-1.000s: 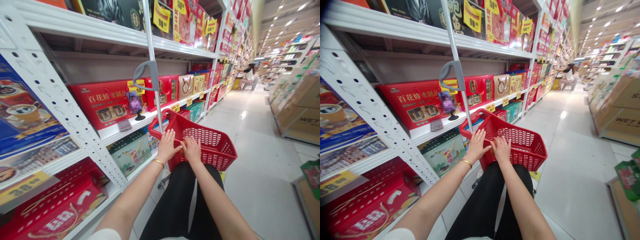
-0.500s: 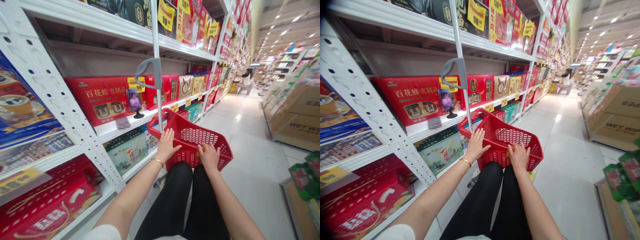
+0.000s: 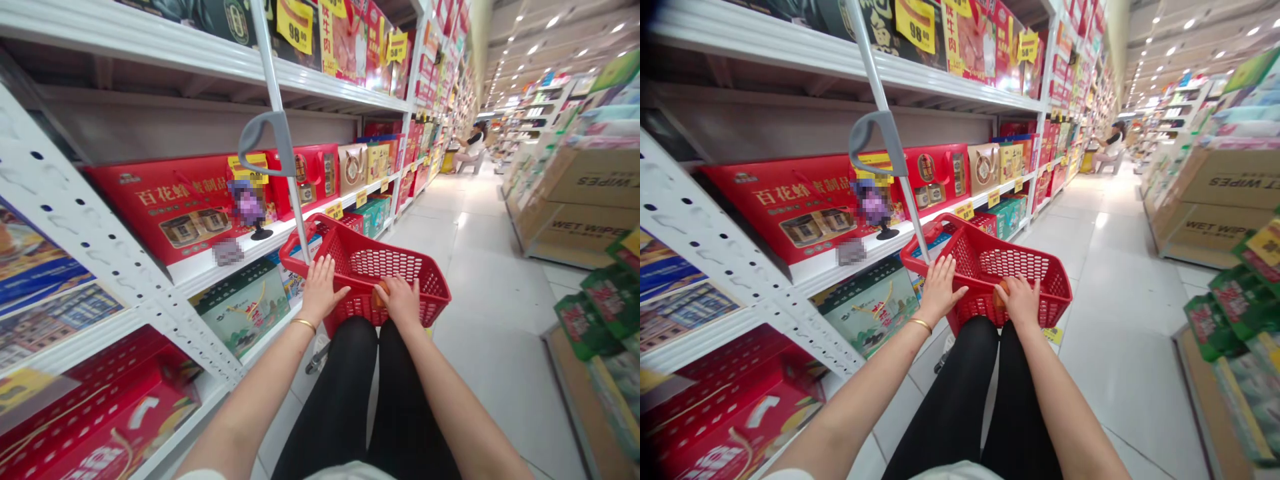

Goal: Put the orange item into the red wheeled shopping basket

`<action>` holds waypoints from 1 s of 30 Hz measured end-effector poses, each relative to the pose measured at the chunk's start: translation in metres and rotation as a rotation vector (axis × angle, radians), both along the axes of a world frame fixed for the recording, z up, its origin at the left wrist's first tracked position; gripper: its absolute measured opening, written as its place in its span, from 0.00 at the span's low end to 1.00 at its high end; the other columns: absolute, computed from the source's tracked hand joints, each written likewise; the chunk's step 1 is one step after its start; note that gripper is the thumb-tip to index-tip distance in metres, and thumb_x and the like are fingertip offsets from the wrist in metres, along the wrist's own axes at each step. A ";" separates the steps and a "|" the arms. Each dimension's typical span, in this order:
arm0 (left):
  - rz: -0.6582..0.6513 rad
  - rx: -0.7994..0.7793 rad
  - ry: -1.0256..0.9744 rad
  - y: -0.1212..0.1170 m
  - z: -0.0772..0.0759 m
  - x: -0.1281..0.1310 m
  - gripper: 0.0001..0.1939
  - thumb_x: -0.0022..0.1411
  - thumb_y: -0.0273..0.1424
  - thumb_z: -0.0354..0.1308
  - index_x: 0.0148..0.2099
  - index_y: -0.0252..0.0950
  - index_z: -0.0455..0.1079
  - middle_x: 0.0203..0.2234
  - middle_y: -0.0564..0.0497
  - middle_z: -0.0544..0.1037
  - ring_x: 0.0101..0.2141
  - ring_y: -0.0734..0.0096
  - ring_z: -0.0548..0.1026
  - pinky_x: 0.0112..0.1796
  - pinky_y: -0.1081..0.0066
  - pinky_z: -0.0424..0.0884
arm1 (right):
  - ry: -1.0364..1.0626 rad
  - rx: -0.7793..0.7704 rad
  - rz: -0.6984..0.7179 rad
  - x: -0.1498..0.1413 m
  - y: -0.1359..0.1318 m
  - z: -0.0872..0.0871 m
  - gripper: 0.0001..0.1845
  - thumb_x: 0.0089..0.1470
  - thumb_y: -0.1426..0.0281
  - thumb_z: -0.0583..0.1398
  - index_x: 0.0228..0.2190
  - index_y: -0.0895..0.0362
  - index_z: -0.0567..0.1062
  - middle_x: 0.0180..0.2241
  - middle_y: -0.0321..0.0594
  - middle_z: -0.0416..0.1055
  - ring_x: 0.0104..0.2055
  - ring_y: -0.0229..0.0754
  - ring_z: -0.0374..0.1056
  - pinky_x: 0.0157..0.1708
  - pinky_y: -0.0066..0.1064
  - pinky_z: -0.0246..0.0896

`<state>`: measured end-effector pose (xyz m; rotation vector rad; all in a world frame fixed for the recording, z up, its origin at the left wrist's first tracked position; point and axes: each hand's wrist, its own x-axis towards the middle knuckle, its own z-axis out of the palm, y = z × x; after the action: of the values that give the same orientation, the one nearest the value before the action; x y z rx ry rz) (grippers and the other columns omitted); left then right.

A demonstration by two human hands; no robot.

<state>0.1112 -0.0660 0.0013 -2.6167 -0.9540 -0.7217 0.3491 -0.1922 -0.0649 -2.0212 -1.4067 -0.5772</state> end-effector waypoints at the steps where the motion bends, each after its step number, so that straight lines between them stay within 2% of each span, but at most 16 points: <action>1: -0.004 -0.003 -0.006 0.000 0.000 0.000 0.45 0.76 0.57 0.42 0.78 0.26 0.55 0.77 0.38 0.54 0.77 0.52 0.50 0.76 0.49 0.39 | -0.004 -0.006 -0.037 0.015 -0.011 -0.005 0.24 0.73 0.54 0.53 0.54 0.55 0.80 0.55 0.51 0.81 0.66 0.61 0.67 0.72 0.68 0.33; 4: -0.012 -0.009 -0.020 0.001 -0.001 0.001 0.44 0.76 0.56 0.42 0.78 0.26 0.55 0.77 0.39 0.54 0.77 0.52 0.49 0.76 0.49 0.40 | -0.001 0.000 -0.122 0.043 -0.030 -0.012 0.23 0.73 0.55 0.53 0.53 0.55 0.80 0.55 0.50 0.81 0.67 0.63 0.66 0.70 0.72 0.34; 6: -0.009 -0.008 -0.033 0.001 -0.002 0.001 0.44 0.76 0.56 0.43 0.78 0.26 0.55 0.77 0.38 0.54 0.77 0.51 0.49 0.76 0.49 0.40 | -0.007 0.016 -0.134 0.041 -0.026 -0.012 0.24 0.73 0.56 0.53 0.55 0.55 0.80 0.57 0.50 0.80 0.68 0.64 0.65 0.70 0.73 0.36; 10: -0.009 0.001 -0.033 -0.001 -0.003 0.000 0.44 0.76 0.56 0.43 0.78 0.27 0.54 0.77 0.39 0.54 0.77 0.51 0.49 0.76 0.49 0.39 | -0.052 0.047 0.008 -0.005 0.011 -0.002 0.27 0.74 0.55 0.52 0.63 0.55 0.74 0.62 0.51 0.76 0.70 0.63 0.63 0.71 0.69 0.39; 13: -0.030 0.012 0.000 -0.003 -0.003 -0.001 0.43 0.76 0.54 0.43 0.78 0.27 0.54 0.77 0.39 0.56 0.77 0.51 0.50 0.75 0.47 0.39 | -0.030 0.059 0.099 -0.044 0.039 0.009 0.28 0.74 0.53 0.52 0.65 0.54 0.73 0.64 0.51 0.74 0.70 0.61 0.63 0.72 0.66 0.40; 16: -0.040 0.013 0.022 -0.005 -0.003 -0.002 0.43 0.76 0.55 0.43 0.78 0.28 0.54 0.77 0.39 0.56 0.77 0.51 0.51 0.75 0.46 0.38 | 0.000 0.046 0.109 -0.054 0.046 0.016 0.27 0.74 0.52 0.52 0.63 0.53 0.75 0.63 0.50 0.76 0.69 0.60 0.65 0.72 0.65 0.39; 18: -0.037 0.008 0.022 -0.007 -0.002 -0.001 0.44 0.76 0.56 0.43 0.79 0.28 0.54 0.77 0.39 0.56 0.76 0.50 0.51 0.75 0.45 0.38 | -0.004 0.025 0.091 -0.043 0.036 0.015 0.26 0.74 0.52 0.53 0.62 0.52 0.76 0.62 0.49 0.76 0.69 0.60 0.66 0.72 0.67 0.38; 21: -0.061 0.003 0.040 -0.009 0.003 0.002 0.45 0.75 0.59 0.45 0.78 0.32 0.56 0.75 0.39 0.59 0.76 0.47 0.53 0.75 0.41 0.36 | -0.019 -0.002 0.011 -0.007 0.007 0.003 0.26 0.74 0.53 0.53 0.61 0.52 0.77 0.61 0.49 0.77 0.69 0.61 0.65 0.72 0.70 0.34; 24: -0.132 0.012 0.093 -0.005 0.014 0.009 0.40 0.75 0.59 0.47 0.76 0.39 0.63 0.73 0.43 0.66 0.74 0.42 0.57 0.73 0.34 0.33 | -0.028 -0.007 -0.088 0.033 -0.024 -0.011 0.26 0.74 0.54 0.52 0.60 0.53 0.77 0.61 0.49 0.77 0.69 0.63 0.63 0.71 0.72 0.32; 26: -0.164 0.034 0.113 0.001 0.022 0.017 0.36 0.74 0.58 0.48 0.73 0.45 0.67 0.72 0.48 0.67 0.75 0.38 0.54 0.72 0.30 0.31 | -0.024 0.003 -0.140 0.051 -0.035 -0.017 0.26 0.74 0.55 0.51 0.60 0.54 0.77 0.62 0.49 0.76 0.70 0.64 0.61 0.70 0.73 0.33; 28: -0.182 0.062 0.116 0.008 0.027 0.025 0.36 0.73 0.59 0.51 0.73 0.46 0.68 0.73 0.49 0.65 0.76 0.37 0.49 0.72 0.30 0.30 | -0.013 0.021 -0.173 0.054 -0.034 -0.018 0.27 0.73 0.55 0.51 0.61 0.54 0.77 0.62 0.50 0.76 0.71 0.65 0.60 0.70 0.74 0.35; 30: -0.178 0.084 0.110 0.013 0.028 0.033 0.39 0.72 0.60 0.51 0.74 0.45 0.65 0.76 0.48 0.60 0.77 0.39 0.45 0.73 0.30 0.31 | -0.015 0.035 -0.161 0.041 -0.023 -0.016 0.27 0.73 0.55 0.51 0.62 0.55 0.76 0.63 0.51 0.75 0.71 0.66 0.59 0.70 0.74 0.37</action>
<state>0.1440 -0.0532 0.0295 -2.6590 -0.6514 -0.6354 0.3901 -0.2157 -0.0806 -2.1190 -1.2406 -0.6820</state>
